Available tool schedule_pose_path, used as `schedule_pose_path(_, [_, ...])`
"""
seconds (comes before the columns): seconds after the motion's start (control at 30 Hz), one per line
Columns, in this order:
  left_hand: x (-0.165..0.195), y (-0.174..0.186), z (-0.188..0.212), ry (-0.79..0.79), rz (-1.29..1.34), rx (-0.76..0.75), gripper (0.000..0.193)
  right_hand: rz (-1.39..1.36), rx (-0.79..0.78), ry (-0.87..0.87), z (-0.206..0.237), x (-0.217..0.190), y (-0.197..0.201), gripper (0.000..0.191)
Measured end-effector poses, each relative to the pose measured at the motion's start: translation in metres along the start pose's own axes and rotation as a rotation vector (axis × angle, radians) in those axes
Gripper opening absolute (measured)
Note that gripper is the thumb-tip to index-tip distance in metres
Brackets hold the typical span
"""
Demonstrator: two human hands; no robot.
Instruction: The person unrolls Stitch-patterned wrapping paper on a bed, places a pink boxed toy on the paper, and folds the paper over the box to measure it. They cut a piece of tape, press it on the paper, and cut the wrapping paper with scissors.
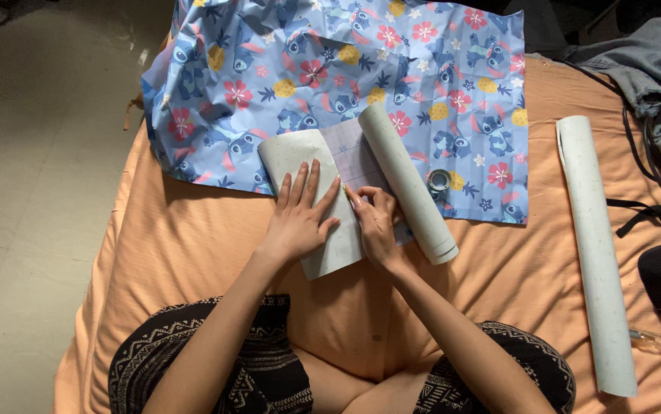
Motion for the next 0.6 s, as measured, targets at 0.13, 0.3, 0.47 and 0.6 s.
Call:
schedule_pose_path(0.13, [0.000, 0.000, 0.001, 0.009, 0.007, -0.008, 0.079, -0.106, -0.031, -0.094, 0.002, 0.007, -0.001, 0.044])
schedule_pose_path(0.3, [0.002, 0.001, 0.001, 0.008, 0.005, 0.005, 0.078, -0.160, -0.028, -0.127, 0.004, 0.009, 0.002, 0.043])
schedule_pose_path(0.47, [0.002, 0.001, 0.001, 0.008, 0.001, 0.005, 0.077, -0.041, 0.023, -0.015, 0.007, 0.002, 0.008, 0.042])
schedule_pose_path(0.6, [0.002, 0.002, 0.001, 0.002, 0.006, 0.010, 0.077, -0.025, 0.048, 0.019, 0.009, -0.002, 0.008, 0.039])
Point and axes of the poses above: each hand's wrist, its own z-axis away from the middle knuckle, its own y-axis out of the back of the hand, x = y × z, the point moved 8 cm from there along -z, towards the middle knuckle, and after that the axes turned 2 degrees about x, right-handed, at the moved point
